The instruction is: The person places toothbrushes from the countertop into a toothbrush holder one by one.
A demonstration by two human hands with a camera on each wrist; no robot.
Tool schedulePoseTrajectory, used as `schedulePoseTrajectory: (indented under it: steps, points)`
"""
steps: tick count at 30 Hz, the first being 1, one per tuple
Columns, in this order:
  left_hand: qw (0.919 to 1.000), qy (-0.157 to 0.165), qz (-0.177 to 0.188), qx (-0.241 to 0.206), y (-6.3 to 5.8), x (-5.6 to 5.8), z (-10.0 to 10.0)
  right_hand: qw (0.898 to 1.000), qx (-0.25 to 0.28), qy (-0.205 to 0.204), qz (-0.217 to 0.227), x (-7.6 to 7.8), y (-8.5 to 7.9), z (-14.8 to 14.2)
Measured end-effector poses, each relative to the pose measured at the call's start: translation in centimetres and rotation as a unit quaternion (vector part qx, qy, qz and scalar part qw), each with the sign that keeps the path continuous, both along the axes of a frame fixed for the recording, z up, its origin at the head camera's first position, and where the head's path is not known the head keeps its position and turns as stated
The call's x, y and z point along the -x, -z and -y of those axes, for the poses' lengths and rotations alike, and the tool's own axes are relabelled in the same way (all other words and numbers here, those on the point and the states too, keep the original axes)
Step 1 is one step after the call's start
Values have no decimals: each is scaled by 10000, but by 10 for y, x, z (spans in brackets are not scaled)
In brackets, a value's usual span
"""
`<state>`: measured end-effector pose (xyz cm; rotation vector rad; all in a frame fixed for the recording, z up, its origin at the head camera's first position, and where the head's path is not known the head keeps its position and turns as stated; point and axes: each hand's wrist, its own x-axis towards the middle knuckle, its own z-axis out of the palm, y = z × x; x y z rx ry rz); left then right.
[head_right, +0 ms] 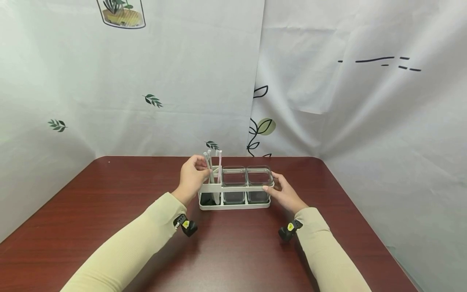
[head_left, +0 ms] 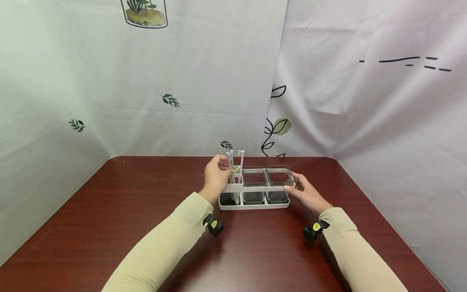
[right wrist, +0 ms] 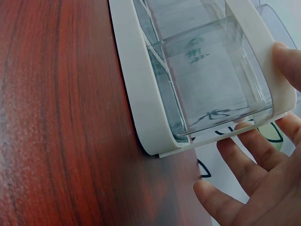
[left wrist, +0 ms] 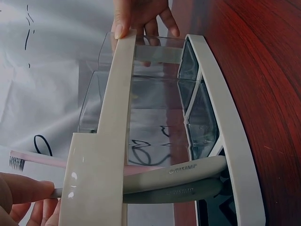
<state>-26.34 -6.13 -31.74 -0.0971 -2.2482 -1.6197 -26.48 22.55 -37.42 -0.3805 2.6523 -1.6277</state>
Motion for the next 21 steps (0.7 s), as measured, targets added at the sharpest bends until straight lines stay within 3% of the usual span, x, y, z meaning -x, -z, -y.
schedulePoseTrajectory:
  steps: [14,21]
  points:
    - [9997,32,220,77,0,2,2,9999,-128,49,-12,-2,0,3]
    - [9985,325,424,-142,-5,0,13,9968,-725,192,-275,-2,-1,-1]
